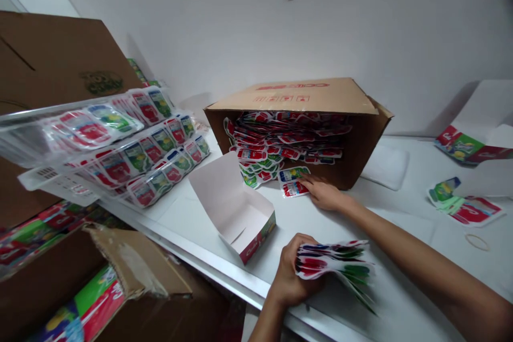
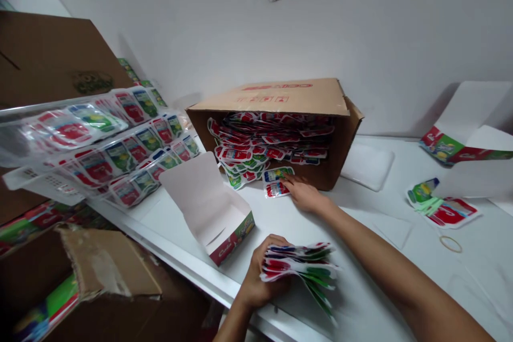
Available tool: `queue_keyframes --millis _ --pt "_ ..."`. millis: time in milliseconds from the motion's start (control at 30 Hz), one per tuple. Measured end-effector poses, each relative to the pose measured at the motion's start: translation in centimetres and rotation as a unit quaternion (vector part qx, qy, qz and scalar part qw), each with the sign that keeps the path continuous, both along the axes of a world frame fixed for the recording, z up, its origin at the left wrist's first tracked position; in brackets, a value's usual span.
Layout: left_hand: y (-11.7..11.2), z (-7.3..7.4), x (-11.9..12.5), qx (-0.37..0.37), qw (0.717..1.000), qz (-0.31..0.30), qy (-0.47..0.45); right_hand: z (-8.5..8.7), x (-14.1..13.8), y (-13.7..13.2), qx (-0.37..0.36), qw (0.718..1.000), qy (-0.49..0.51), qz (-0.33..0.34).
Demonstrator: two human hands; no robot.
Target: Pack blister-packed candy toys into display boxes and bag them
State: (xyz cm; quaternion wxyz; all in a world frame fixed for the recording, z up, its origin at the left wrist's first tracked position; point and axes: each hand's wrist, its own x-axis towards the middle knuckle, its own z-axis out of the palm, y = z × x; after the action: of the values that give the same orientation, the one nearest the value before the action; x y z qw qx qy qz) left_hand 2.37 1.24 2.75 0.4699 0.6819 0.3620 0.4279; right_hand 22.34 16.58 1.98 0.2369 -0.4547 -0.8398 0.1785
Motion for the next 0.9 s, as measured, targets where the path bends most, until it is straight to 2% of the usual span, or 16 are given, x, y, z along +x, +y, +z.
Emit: queue_keyframes --millis 100,167,233,333,400,467,567,700,900 --pt "-0.2 0.0 0.0 0.01 1.0 0.007 -0.004 -0.8 -1.3 1.9 -0.006 1.0 0.003 -0.006" --pt "-0.2 -0.2 -0.1 0.006 1.0 0.008 -0.005 -1.0 -1.3 1.7 -0.009 1.0 0.014 -0.015" --pt "-0.2 -0.3 -0.1 0.005 1.0 0.009 -0.005 -0.9 -0.7 0.4 -0.011 0.999 0.027 -0.027" --pt "-0.2 -0.5 -0.1 0.01 1.0 0.015 -0.003 -0.9 1.0 -3.9 -0.051 0.994 0.097 -0.026" --pt "-0.1 -0.7 -0.1 0.023 0.999 0.028 0.005 -1.0 2.2 -7.5 -0.143 0.97 0.197 -0.008" --pt "0.0 -0.9 -0.1 0.052 0.997 0.05 0.026 -1.3 3.2 -10.7 -0.251 0.929 0.272 -0.006" --pt "0.3 -1.1 -0.2 0.082 0.994 0.049 0.053 -1.7 4.1 -13.0 -0.333 0.886 0.322 -0.007" --pt "0.6 -1.2 -0.4 0.066 0.997 -0.012 0.049 -1.1 4.6 -12.3 -0.348 0.878 0.325 0.055" --pt "0.7 -0.8 -0.4 0.086 0.995 -0.005 0.048 2.4 5.0 -10.6 -0.349 0.9 0.188 0.182"
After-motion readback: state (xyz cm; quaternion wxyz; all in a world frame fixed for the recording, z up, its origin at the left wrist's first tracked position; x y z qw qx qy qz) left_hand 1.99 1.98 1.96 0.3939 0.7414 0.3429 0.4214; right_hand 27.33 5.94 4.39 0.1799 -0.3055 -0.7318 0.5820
